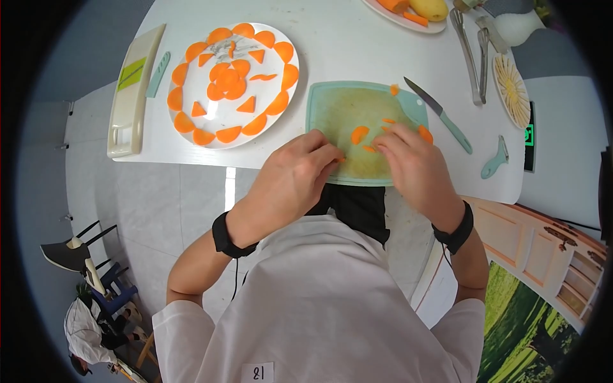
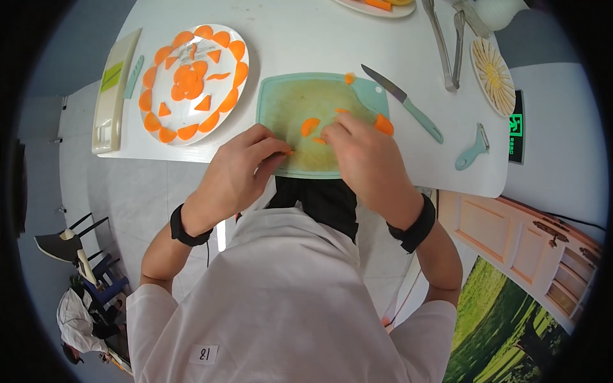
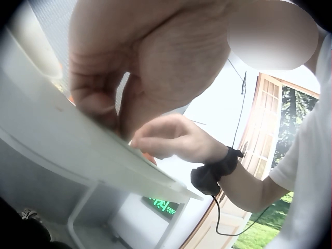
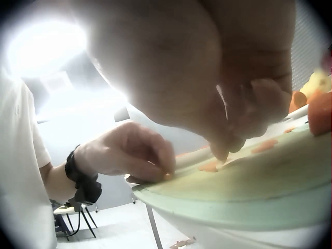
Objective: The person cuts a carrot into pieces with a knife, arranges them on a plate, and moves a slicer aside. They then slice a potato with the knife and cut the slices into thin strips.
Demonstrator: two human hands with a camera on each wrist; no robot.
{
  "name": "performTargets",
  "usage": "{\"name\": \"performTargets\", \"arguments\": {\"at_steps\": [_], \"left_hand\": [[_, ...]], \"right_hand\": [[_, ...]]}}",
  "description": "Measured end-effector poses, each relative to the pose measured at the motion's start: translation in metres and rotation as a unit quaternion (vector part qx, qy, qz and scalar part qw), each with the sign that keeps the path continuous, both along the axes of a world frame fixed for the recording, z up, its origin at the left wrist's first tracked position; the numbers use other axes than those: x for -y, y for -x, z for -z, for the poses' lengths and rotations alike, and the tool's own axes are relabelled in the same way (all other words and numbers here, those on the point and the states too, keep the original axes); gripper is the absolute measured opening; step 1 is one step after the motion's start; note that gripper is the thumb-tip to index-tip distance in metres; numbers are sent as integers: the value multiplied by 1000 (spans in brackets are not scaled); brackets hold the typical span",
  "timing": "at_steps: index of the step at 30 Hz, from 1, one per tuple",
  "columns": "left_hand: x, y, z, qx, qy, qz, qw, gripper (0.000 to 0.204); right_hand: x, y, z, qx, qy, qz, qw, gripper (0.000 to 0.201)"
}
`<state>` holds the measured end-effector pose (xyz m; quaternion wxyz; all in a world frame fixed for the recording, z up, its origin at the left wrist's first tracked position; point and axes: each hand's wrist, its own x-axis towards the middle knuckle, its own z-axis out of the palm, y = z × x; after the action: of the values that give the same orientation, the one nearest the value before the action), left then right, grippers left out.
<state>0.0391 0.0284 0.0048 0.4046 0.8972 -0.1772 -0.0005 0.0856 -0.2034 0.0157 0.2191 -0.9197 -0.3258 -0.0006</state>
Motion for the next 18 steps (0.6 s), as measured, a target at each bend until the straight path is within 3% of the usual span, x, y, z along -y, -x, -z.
{"name": "performTargets", "arguments": {"at_steps": [8,11,18], "left_hand": [[-2,-1,-6,-51,24,-7,998,19],[-2,-1,-6,-56,19,-2,998,19],[-1,-2,-6,-47,11,-1,999,17]], "right_hand": [[16,-10,-17,-4,-55,84,995,9],[23,-16,-24,-58,-43,142,987,9],[12,-33,-5,-16,-28,60,998,6]]}}
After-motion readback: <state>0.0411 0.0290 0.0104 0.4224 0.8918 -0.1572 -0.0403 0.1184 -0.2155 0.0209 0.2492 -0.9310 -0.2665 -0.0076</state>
